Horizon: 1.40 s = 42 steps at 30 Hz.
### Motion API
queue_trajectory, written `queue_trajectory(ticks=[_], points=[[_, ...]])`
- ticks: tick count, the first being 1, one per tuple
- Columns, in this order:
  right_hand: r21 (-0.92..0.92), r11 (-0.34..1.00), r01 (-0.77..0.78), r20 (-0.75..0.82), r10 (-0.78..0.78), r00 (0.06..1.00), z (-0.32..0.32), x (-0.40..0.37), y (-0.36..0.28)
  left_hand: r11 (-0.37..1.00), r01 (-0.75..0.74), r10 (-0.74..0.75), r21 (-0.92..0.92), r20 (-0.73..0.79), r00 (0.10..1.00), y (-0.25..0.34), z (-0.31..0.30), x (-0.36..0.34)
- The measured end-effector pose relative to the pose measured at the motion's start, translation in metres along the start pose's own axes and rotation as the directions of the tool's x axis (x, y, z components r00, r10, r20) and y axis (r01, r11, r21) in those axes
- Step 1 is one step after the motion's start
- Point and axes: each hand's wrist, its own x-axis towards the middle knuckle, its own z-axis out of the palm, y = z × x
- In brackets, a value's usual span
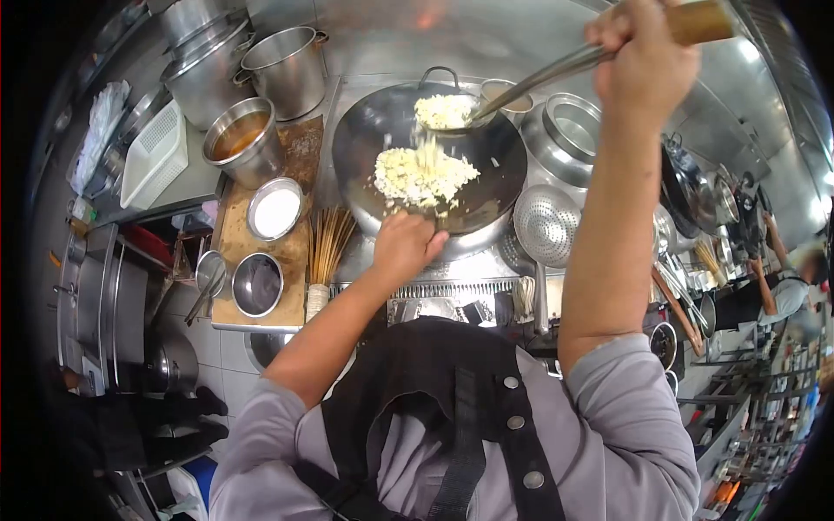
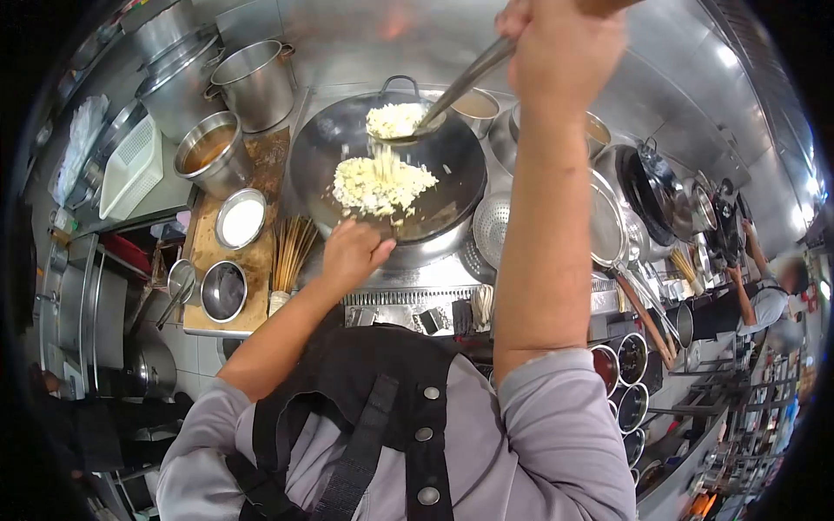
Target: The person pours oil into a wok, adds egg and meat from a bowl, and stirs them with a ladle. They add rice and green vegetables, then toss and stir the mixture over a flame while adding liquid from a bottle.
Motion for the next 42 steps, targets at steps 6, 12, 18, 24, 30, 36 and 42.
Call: queue_trajectory(ticks=[6, 12, 18, 24, 30, 36, 42], points=[[-0.306, 0.871, -0.384, -0.086, 0.377, 0.922, -0.032, -0.060, 0.129, 0.999, 0.036, -0.032, -0.022, 0.129, 0.991, -0.027, 0.031, 0.018], [-0.112, 0.963, -0.245, 0.006, 0.247, 0.969, -0.010, -0.073, 0.122, 0.998, 0.063, -0.067, 0.024, 0.194, 0.979, -0.033, 0.041, 0.015], [-0.183, 0.918, -0.351, 0.078, 0.370, 0.926, -0.007, -0.031, 0.140, 0.996, 0.061, -0.047, -0.065, 0.200, 0.979, -0.037, 0.039, 0.016], [-0.320, 0.889, -0.328, -0.010, 0.343, 0.939, -0.016, -0.072, 0.177, 0.998, 0.036, -0.023, -0.054, 0.223, 0.975, -0.041, 0.041, 0.015], [-0.208, 0.954, -0.218, -0.011, 0.220, 0.975, -0.028, -0.066, 0.177, 0.998, 0.047, -0.036, -0.043, 0.222, 0.974, -0.041, 0.039, 0.016], [-0.258, 0.893, -0.369, -0.018, 0.378, 0.926, -0.041, -0.044, 0.131, 0.995, 0.100, -0.090, -0.027, 0.265, 0.960, -0.043, 0.037, 0.017], [-0.397, 0.853, -0.338, -0.053, 0.347, 0.936, -0.069, -0.052, 0.129, 0.992, 0.122, -0.110, -0.026, 0.287, 0.952, -0.044, 0.043, 0.007]])
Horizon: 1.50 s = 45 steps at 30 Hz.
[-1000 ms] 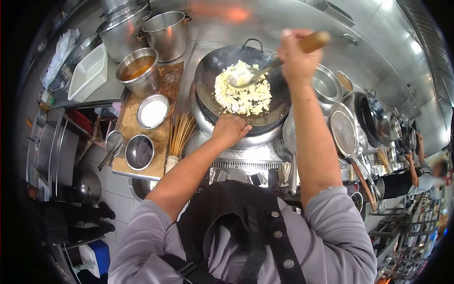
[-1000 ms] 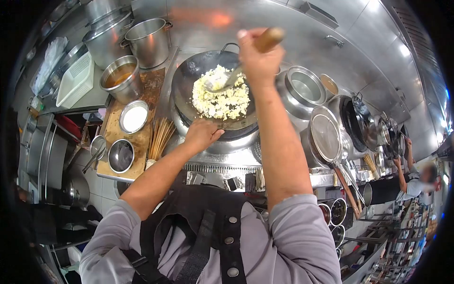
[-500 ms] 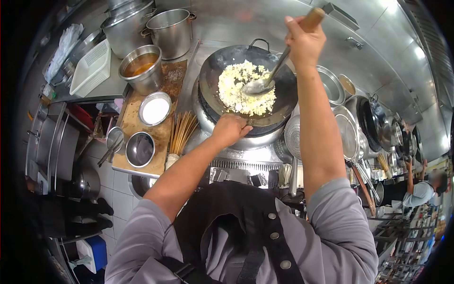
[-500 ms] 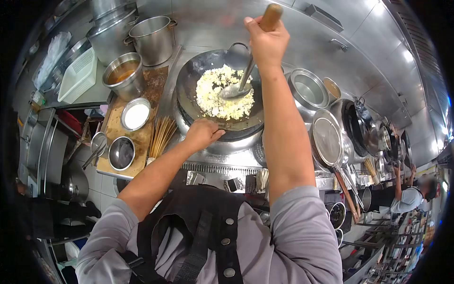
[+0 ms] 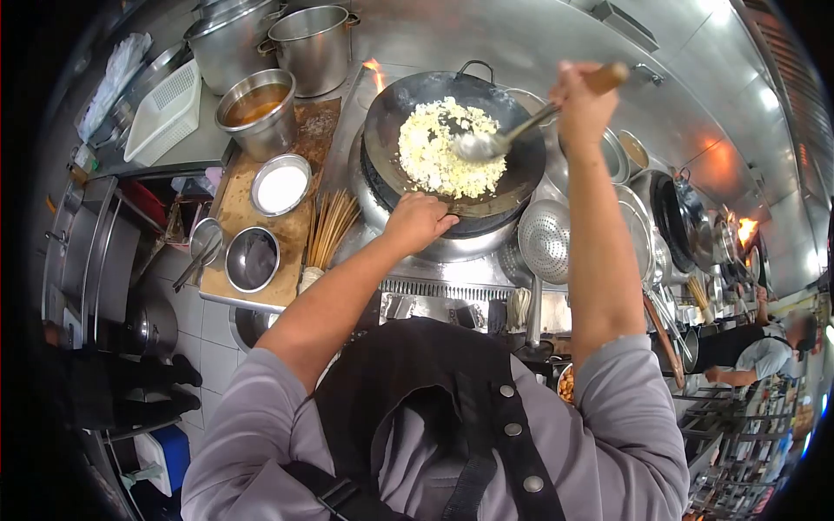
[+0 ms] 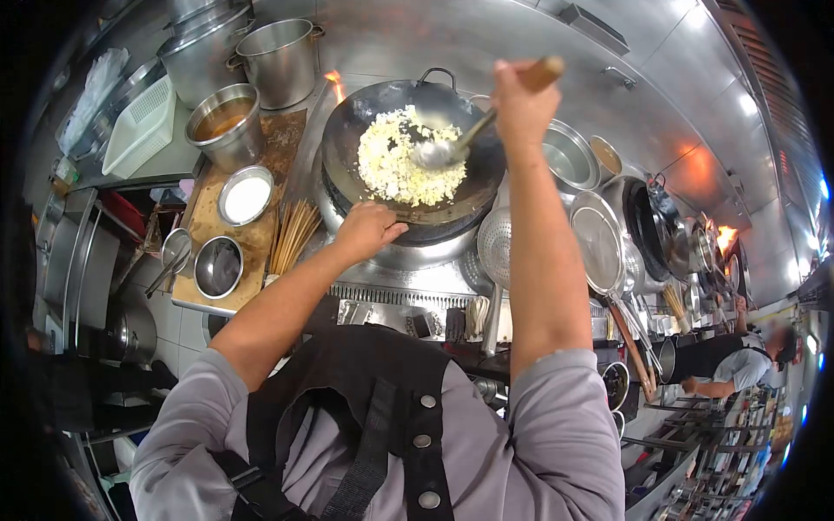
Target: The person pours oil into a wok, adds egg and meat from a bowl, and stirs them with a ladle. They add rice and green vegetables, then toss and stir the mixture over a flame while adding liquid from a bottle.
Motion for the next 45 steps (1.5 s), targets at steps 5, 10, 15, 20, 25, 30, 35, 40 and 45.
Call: queue_trajectory(ticks=[5, 10, 15, 20, 25, 30, 35, 40, 45], points=[[0.106, 0.989, 0.100, 0.021, -0.103, 0.994, -0.020, -0.038, -0.012, 0.999, 0.030, -0.030, -0.026, -0.021, 0.999, 0.006, -0.007, -0.002], [0.130, 0.991, -0.013, 0.024, 0.010, 1.000, -0.021, -0.026, -0.050, 0.998, -0.028, 0.021, -0.060, -0.113, 0.993, 0.000, -0.004, -0.007], [0.244, 0.969, -0.042, 0.122, 0.012, 0.992, 0.000, -0.058, -0.035, 0.998, -0.028, 0.021, -0.048, -0.144, 0.989, 0.003, 0.000, -0.011], [0.383, 0.918, 0.103, 0.174, -0.181, 0.968, 0.008, -0.074, -0.084, 0.997, -0.054, 0.046, -0.062, -0.122, 0.991, 0.001, -0.004, -0.013], [0.296, 0.953, -0.063, 0.255, -0.015, 0.967, 0.025, -0.063, -0.049, 0.995, -0.064, 0.053, -0.070, -0.150, 0.987, 0.003, -0.003, -0.013], [0.406, 0.912, -0.067, 0.235, -0.033, 0.972, 0.046, -0.078, -0.016, 0.998, -0.052, 0.050, -0.019, -0.104, 0.993, 0.000, -0.001, -0.018], [0.363, 0.932, 0.000, 0.175, -0.068, 0.982, 0.051, -0.033, -0.032, 0.998, -0.045, 0.042, -0.033, -0.086, 0.995, -0.004, -0.005, -0.010], [0.244, 0.965, 0.097, 0.191, -0.146, 0.971, 0.056, -0.025, 0.000, 0.997, -0.033, 0.026, -0.077, -0.102, 0.994, -0.002, -0.001, -0.012], [0.252, 0.963, 0.099, 0.123, -0.133, 0.983, 0.064, -0.039, 0.010, 0.997, -0.066, 0.058, -0.046, -0.146, 0.988, 0.000, -0.004, -0.011]])
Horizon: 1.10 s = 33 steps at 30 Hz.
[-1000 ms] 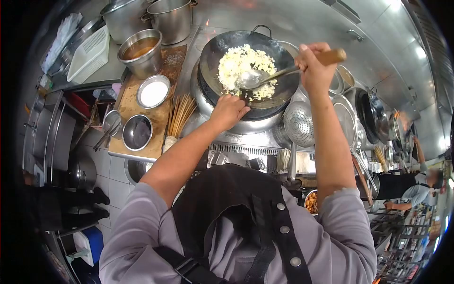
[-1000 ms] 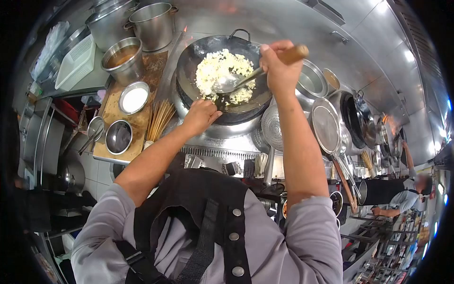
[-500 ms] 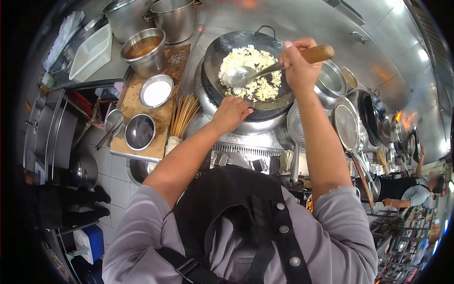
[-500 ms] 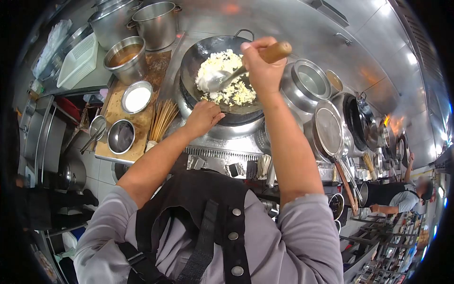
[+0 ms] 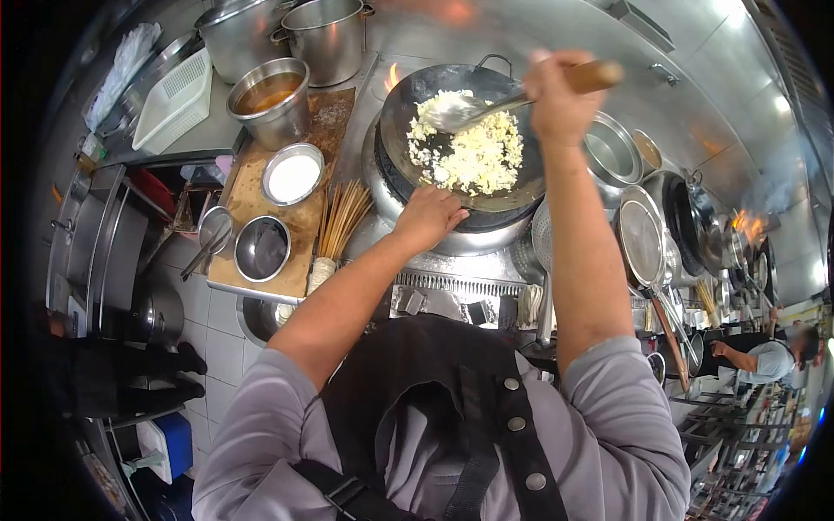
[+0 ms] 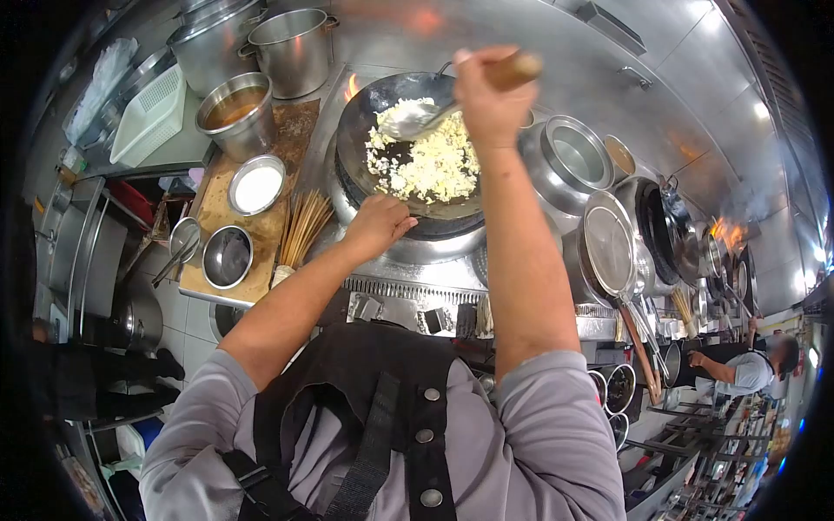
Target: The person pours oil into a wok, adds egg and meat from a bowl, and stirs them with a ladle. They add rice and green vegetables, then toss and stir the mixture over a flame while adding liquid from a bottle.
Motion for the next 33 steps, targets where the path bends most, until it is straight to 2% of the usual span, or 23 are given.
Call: queue_trajectory(ticks=[1, 2, 5, 7, 9, 10, 11, 13, 14, 15, 17, 18, 19, 21, 22, 23, 24, 25, 27, 28, 29, 31, 33], points=[[-0.014, 1.000, -0.008, 0.010, 0.008, 1.000, -0.002, -0.009, 0.020, 1.000, 0.000, 0.000, -0.002, 0.003, 1.000, 0.001, 0.001, -0.002], [-0.171, 0.985, -0.025, -0.042, 0.018, 0.999, -0.004, -0.003, 0.026, 1.000, -0.004, 0.005, -0.010, 0.007, 1.000, 0.000, 0.002, -0.003], [-0.040, 0.993, -0.113, -0.007, 0.113, 0.994, 0.006, 0.038, -0.021, 1.000, 0.005, -0.005, -0.007, 0.016, 1.000, 0.002, -0.001, -0.004], [0.006, 0.999, -0.049, 0.027, 0.049, 0.998, 0.008, 0.035, -0.029, 1.000, 0.005, -0.005, 0.000, 0.013, 1.000, -0.002, -0.002, 0.002], [-0.035, 0.993, 0.109, 0.009, -0.109, 0.994, 0.006, 0.006, 0.001, 0.999, 0.033, -0.033, 0.015, 0.048, 0.998, 0.000, 0.001, 0.000], [-0.246, 0.969, -0.001, 0.058, 0.016, 0.998, 0.008, -0.005, 0.017, 0.999, 0.048, -0.048, -0.008, 0.063, 0.997, -0.001, 0.001, 0.000], [-0.245, 0.970, 0.000, 0.052, 0.013, 0.999, -0.001, 0.003, 0.026, 0.999, 0.043, -0.043, -0.004, 0.066, 0.997, -0.001, -0.001, 0.000], [-0.253, 0.962, -0.099, -0.001, 0.102, 0.995, 0.015, 0.031, -0.017, 0.999, 0.033, -0.032, -0.013, 0.067, 0.997, -0.002, 0.000, 0.000], [-0.155, 0.988, -0.005, 0.002, 0.005, 1.000, 0.014, 0.044, -0.018, 1.000, 0.029, -0.028, -0.009, 0.070, 0.997, -0.001, -0.001, -0.001], [-0.152, 0.988, 0.003, -0.001, -0.003, 1.000, 0.014, 0.044, -0.018, 0.999, 0.040, -0.042, 0.021, 0.085, 0.995, 0.000, -0.002, 0.000], [-0.039, 0.988, 0.147, -0.056, -0.149, 0.987, 0.009, 0.031, -0.017, 0.998, 0.051, -0.056, 0.046, 0.099, 0.994, 0.001, -0.001, 0.002], [-0.170, 0.969, 0.177, -0.044, -0.187, 0.981, 0.000, 0.028, 0.019, 0.999, 0.050, -0.052, 0.018, 0.076, 0.996, 0.000, 0.001, 0.001], [-0.140, 0.988, 0.063, 0.004, -0.063, 0.998, -0.006, 0.017, 0.047, 0.999, 0.049, -0.048, -0.008, 0.053, 0.997, -0.001, 0.002, 0.000], [-0.288, 0.954, -0.081, 0.005, 0.086, 0.996, -0.004, 0.033, 0.021, 0.998, 0.058, -0.057, -0.011, 0.097, 0.994, -0.004, -0.003, 0.006], [-0.290, 0.953, -0.087, 0.008, 0.093, 0.996, -0.002, 0.038, -0.001, 0.997, 0.075, -0.072, -0.017, 0.148, 0.986, -0.002, -0.003, 0.004], [-0.201, 0.976, -0.083, -0.001, 0.084, 0.996, -0.001, 0.042, -0.026, 0.997, 0.078, -0.074, -0.021, 0.155, 0.985, 0.000, -0.003, 0.000], [-0.108, 0.992, -0.065, -0.004, 0.065, 0.998, 0.001, 0.046, -0.039, 0.997, 0.071, -0.071, 0.007, 0.149, 0.986, 0.001, -0.005, 0.002], [-0.106, 0.992, -0.065, 0.004, 0.066, 0.998, -0.002, 0.039, -0.037, 0.997, 0.070, -0.074, 0.035, 0.143, 0.987, 0.001, -0.007, 0.003], [-0.310, 0.949, 0.057, -0.055, -0.078, 0.995, -0.021, 0.007, -0.013, 0.997, 0.074, -0.076, 0.023, 0.135, 0.988, 0.002, -0.006, 0.000], [-0.230, 0.973, -0.020, -0.098, -0.002, 0.995, -0.042, -0.001, 0.030, 0.997, 0.069, -0.070, 0.018, 0.124, 0.990, 0.001, -0.004, -0.002], [-0.231, 0.973, -0.016, -0.096, -0.007, 0.995, -0.045, 0.006, 0.019, 0.998, 0.063, -0.064, 0.014, 0.106, 0.992, 0.000, -0.003, 0.001], [-0.227, 0.964, -0.141, -0.125, 0.115, 0.986, -0.040, 0.024, -0.026, 0.997, 0.072, -0.072, 0.005, 0.125, 0.990, 0.000, -0.003, -0.001], [-0.147, 0.987, -0.069, -0.117, 0.051, 0.992, -0.041, 0.023, -0.056, 0.997, 0.078, -0.077, 0.001, 0.134, 0.988, -0.003, -0.005, 0.003]])
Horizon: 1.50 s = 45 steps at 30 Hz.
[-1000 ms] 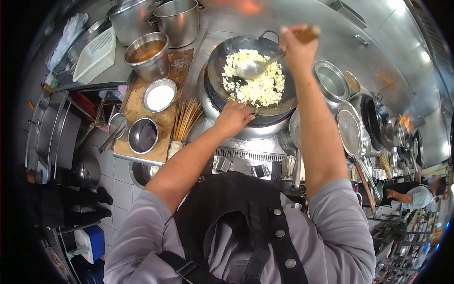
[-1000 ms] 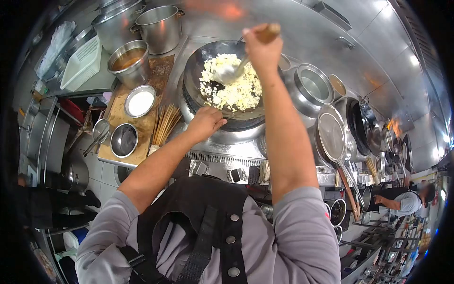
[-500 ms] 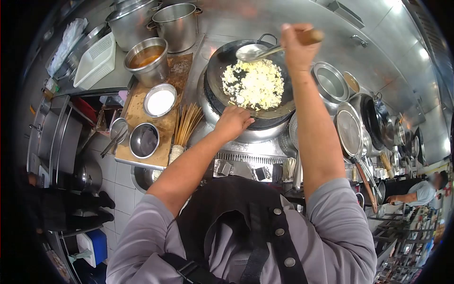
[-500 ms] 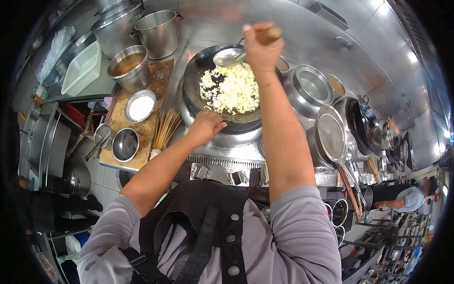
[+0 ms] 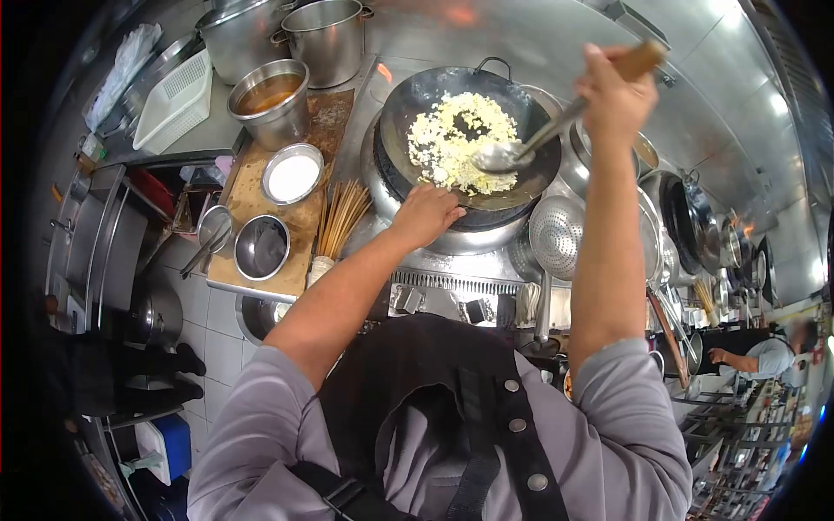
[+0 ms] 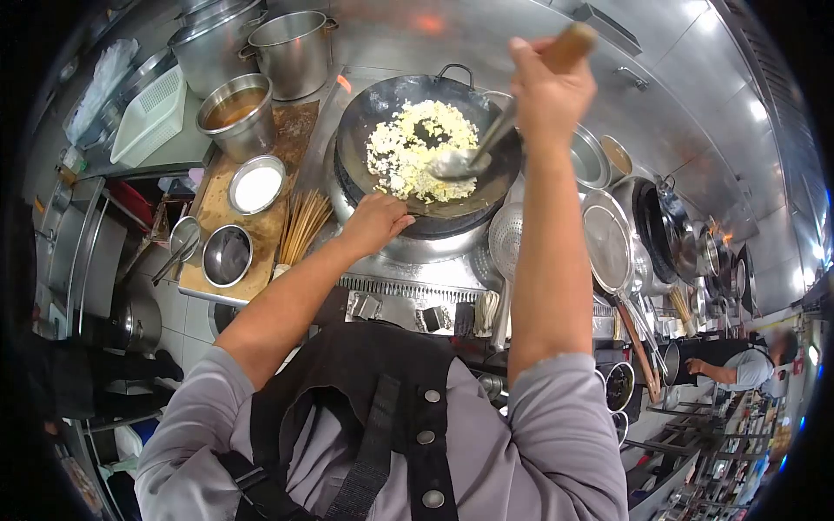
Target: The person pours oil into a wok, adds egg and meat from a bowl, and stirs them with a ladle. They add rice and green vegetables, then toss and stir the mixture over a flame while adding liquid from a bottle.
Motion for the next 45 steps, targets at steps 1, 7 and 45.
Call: queue_trajectory(ticks=[1, 7, 45], points=[[0.037, 0.999, 0.040, 0.037, -0.041, 0.998, -0.007, -0.008, -0.005, 1.000, -0.013, 0.014, 0.016, -0.031, 0.999, 0.000, 0.000, -0.001], [0.052, 0.998, -0.035, 0.044, 0.032, 0.999, -0.011, -0.006, -0.001, 0.999, -0.047, 0.048, 0.005, -0.047, 0.998, 0.004, 0.002, -0.003], [-0.068, 0.988, 0.137, -0.017, -0.138, 0.990, 0.012, -0.006, -0.004, 1.000, -0.024, 0.024, 0.009, -0.007, 1.000, 0.000, 0.000, -0.002]])
